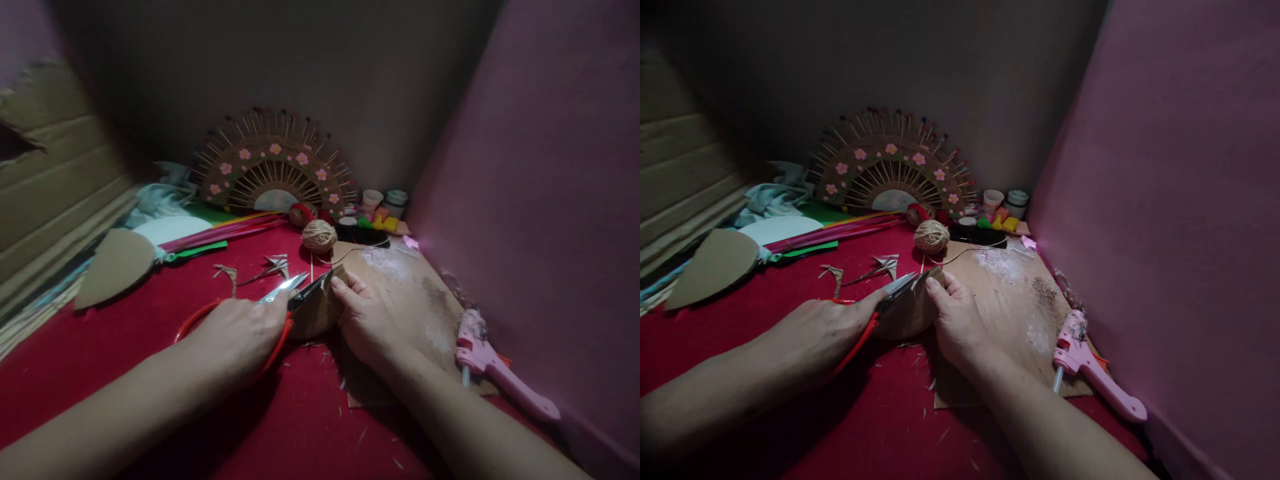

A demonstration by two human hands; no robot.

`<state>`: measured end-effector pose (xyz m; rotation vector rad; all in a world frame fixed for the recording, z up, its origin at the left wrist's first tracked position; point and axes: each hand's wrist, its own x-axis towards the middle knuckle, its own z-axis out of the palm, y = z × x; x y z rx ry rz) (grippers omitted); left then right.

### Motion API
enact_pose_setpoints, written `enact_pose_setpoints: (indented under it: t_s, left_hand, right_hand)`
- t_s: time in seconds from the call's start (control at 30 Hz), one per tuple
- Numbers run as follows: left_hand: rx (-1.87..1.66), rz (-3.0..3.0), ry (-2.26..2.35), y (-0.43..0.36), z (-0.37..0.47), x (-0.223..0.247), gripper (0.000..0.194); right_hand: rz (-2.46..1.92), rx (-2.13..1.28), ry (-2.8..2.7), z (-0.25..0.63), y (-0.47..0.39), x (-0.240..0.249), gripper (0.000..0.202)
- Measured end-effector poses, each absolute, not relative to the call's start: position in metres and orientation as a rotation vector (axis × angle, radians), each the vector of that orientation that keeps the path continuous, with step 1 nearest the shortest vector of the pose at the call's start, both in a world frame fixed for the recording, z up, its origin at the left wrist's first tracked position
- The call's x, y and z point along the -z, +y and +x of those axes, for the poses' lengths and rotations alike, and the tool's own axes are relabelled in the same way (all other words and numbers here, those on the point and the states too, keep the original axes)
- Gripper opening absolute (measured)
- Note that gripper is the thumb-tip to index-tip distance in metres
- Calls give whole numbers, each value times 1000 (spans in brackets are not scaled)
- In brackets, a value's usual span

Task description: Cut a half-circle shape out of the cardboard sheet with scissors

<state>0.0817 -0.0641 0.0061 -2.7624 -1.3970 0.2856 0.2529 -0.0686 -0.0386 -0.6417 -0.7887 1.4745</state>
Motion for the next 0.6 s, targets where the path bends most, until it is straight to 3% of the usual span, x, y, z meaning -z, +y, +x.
enact_pose_setpoints:
  t_s: [0.4,0.6]
  left_hand:
    - [-350,-2736,-1415,-64,86,-7,53]
    - [-181,-2829,-1376,-61,87,-6,51]
  right_hand:
    - [-637,-1469,-837,254,-67,40,7]
    - [-652,-1439,-878,254,-68,39,6]
